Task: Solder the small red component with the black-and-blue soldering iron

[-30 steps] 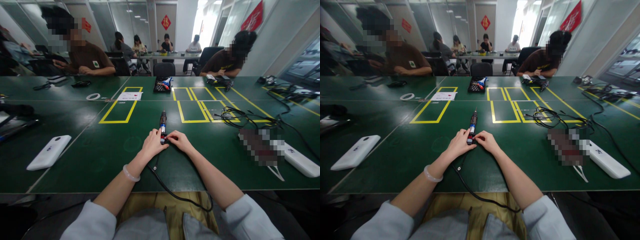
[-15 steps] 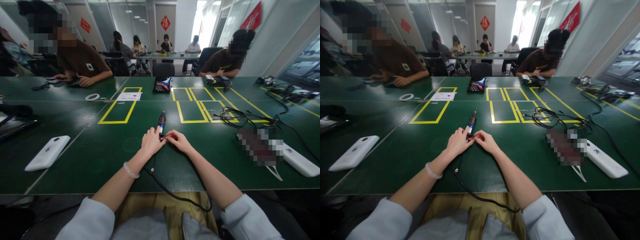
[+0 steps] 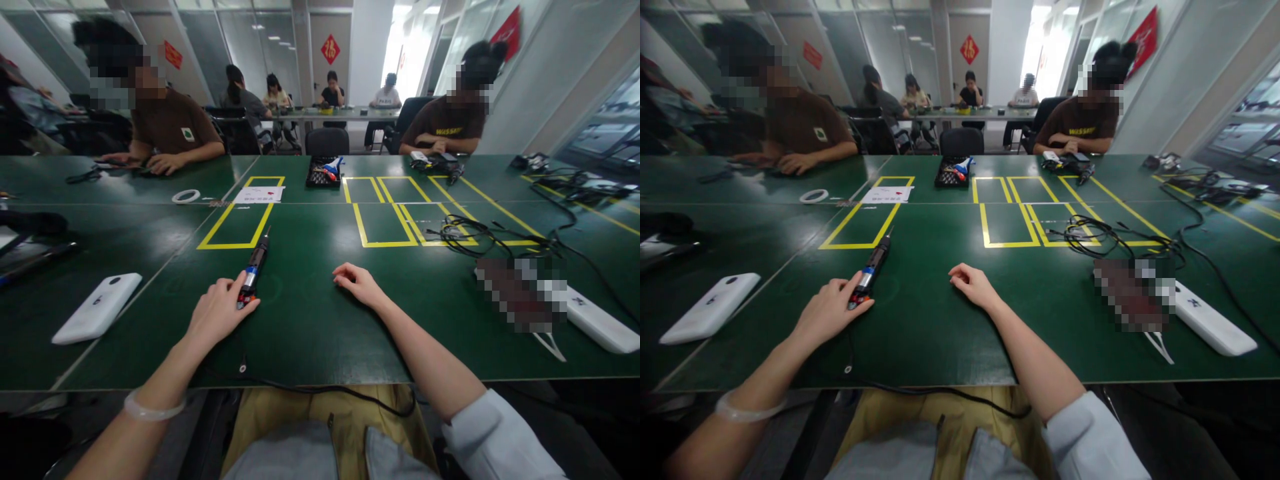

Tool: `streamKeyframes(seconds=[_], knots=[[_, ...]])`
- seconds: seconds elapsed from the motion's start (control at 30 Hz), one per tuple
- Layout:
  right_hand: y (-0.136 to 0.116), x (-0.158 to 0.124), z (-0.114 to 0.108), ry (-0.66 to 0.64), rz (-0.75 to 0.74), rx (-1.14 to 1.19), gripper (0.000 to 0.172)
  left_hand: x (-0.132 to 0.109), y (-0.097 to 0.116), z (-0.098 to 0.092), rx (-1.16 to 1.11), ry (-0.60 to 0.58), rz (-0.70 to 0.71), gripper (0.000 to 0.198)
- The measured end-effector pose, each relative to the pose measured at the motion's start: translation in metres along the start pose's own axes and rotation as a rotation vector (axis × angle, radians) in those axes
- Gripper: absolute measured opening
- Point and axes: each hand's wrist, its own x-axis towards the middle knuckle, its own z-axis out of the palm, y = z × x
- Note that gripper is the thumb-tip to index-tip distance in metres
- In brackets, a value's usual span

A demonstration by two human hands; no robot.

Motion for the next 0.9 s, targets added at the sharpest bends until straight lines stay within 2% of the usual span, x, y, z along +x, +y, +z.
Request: streamKeyframes(seconds=[0.27, 0.4, 0.47, 0.53, 0.6, 0.77, 0.9], knots=[[0.001, 0.0, 0.001, -0.015, 0.01, -0.001, 0.018, -0.024, -0.11, 0.011, 0.075, -0.07, -0.246, 0.077], [0.004, 0.0, 0.002, -0.025, 0.001, -0.016, 0.019, -0.029, -0.154, 0.02, 0.093, -0.115, -0.335, 0.077], [0.005, 0.001, 0.002, -0.029, -0.003, -0.02, 0.019, -0.03, -0.168, 0.023, 0.109, -0.139, -0.353, 0.078], [0.005, 0.001, 0.002, -0.035, 0.001, -0.014, 0.019, -0.032, -0.173, 0.022, 0.133, -0.149, -0.362, 0.077], [0.004, 0.001, 0.002, -0.04, 0.009, -0.007, 0.019, -0.034, -0.169, 0.019, 0.175, -0.115, -0.339, 0.076], [0.001, 0.0, 0.001, -0.04, 0.011, -0.026, 0.018, -0.047, -0.137, 0.014, 0.312, 0.129, -0.214, 0.062], [0.001, 0.0, 0.002, -0.039, 0.006, -0.043, 0.018, -0.055, -0.122, 0.01, 0.254, 0.147, -0.248, 0.049]])
